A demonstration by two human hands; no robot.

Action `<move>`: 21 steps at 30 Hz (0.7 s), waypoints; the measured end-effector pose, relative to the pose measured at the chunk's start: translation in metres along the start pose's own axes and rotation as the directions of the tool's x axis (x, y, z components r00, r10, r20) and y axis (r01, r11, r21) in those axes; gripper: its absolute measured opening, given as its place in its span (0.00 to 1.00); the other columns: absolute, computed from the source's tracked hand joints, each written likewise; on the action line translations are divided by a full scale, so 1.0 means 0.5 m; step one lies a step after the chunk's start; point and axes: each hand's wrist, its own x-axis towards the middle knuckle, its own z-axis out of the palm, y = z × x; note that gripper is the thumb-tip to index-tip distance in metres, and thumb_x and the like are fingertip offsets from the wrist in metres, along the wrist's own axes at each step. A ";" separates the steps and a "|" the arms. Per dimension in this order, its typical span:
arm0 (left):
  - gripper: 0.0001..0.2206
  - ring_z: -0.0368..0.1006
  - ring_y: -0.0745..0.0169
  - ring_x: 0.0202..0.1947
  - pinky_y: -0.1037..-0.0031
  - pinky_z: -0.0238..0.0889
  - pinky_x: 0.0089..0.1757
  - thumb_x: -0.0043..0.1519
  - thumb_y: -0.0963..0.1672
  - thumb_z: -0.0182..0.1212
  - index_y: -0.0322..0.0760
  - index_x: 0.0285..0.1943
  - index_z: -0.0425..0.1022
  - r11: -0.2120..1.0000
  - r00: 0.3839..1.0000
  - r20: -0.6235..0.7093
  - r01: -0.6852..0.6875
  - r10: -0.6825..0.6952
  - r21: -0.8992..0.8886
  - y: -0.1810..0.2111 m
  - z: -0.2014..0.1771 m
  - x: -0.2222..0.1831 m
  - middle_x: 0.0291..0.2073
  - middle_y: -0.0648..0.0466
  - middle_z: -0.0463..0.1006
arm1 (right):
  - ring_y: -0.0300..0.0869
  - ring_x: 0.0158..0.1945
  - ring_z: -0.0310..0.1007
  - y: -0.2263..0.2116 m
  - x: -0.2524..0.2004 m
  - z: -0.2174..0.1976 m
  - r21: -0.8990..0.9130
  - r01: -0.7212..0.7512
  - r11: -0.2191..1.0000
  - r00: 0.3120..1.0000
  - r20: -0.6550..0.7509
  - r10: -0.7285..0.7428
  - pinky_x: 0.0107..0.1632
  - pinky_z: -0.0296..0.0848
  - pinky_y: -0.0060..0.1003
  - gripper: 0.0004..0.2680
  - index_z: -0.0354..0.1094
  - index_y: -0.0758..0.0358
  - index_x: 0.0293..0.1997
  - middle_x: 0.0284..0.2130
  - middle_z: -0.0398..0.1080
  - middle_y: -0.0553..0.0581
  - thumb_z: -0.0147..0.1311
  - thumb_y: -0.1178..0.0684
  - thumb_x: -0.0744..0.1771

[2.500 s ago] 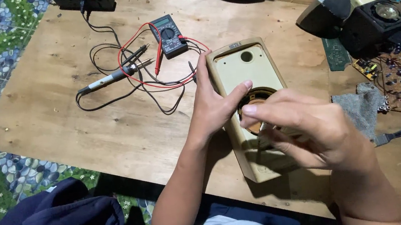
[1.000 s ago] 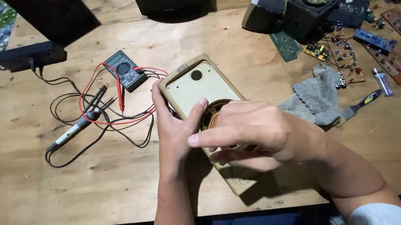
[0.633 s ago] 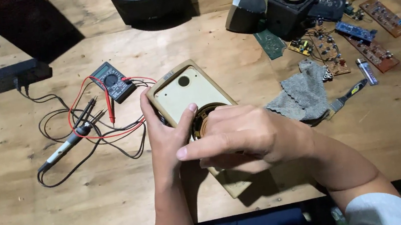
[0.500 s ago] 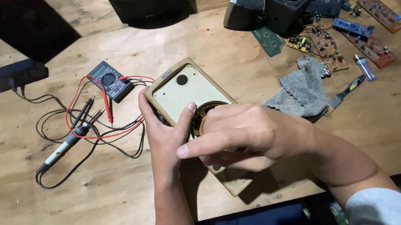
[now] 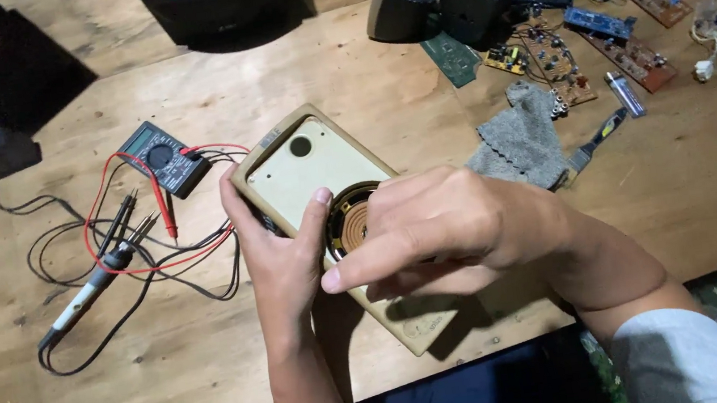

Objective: Testing speaker terminals with a multimeter, cleaning the unit with a cloth, and inspecting the speaker housing for final assembly.

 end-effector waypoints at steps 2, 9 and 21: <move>0.35 0.68 0.63 0.58 0.73 0.62 0.58 0.56 0.46 0.67 0.41 0.71 0.51 0.999 0.999 -0.009 -0.038 0.038 -0.004 -0.008 0.001 0.004 0.61 0.49 0.70 | 0.49 0.36 0.73 -0.013 0.004 -0.001 -0.078 -0.035 0.996 0.998 -0.049 0.032 0.45 0.74 0.41 0.10 0.67 0.66 0.59 0.38 0.77 0.58 0.57 0.60 0.71; 0.34 0.72 0.62 0.55 0.73 0.65 0.56 0.57 0.46 0.66 0.42 0.71 0.51 1.000 0.999 0.032 -0.028 0.028 -0.011 0.008 -0.003 -0.004 0.58 0.49 0.74 | 0.47 0.29 0.67 0.019 0.000 0.012 -0.194 0.071 0.978 0.978 -0.182 -0.107 0.38 0.69 0.39 0.12 0.70 0.71 0.54 0.28 0.73 0.56 0.67 0.59 0.68; 0.39 0.70 0.63 0.58 0.74 0.62 0.58 0.57 0.46 0.67 0.40 0.74 0.46 0.999 1.000 0.024 -0.009 0.010 -0.031 0.004 -0.001 -0.003 0.63 0.47 0.70 | 0.44 0.39 0.83 0.065 -0.013 -0.005 -0.425 -0.191 0.885 0.832 -0.548 -0.083 0.44 0.86 0.30 0.16 0.57 0.70 0.66 0.38 0.78 0.64 0.61 0.63 0.73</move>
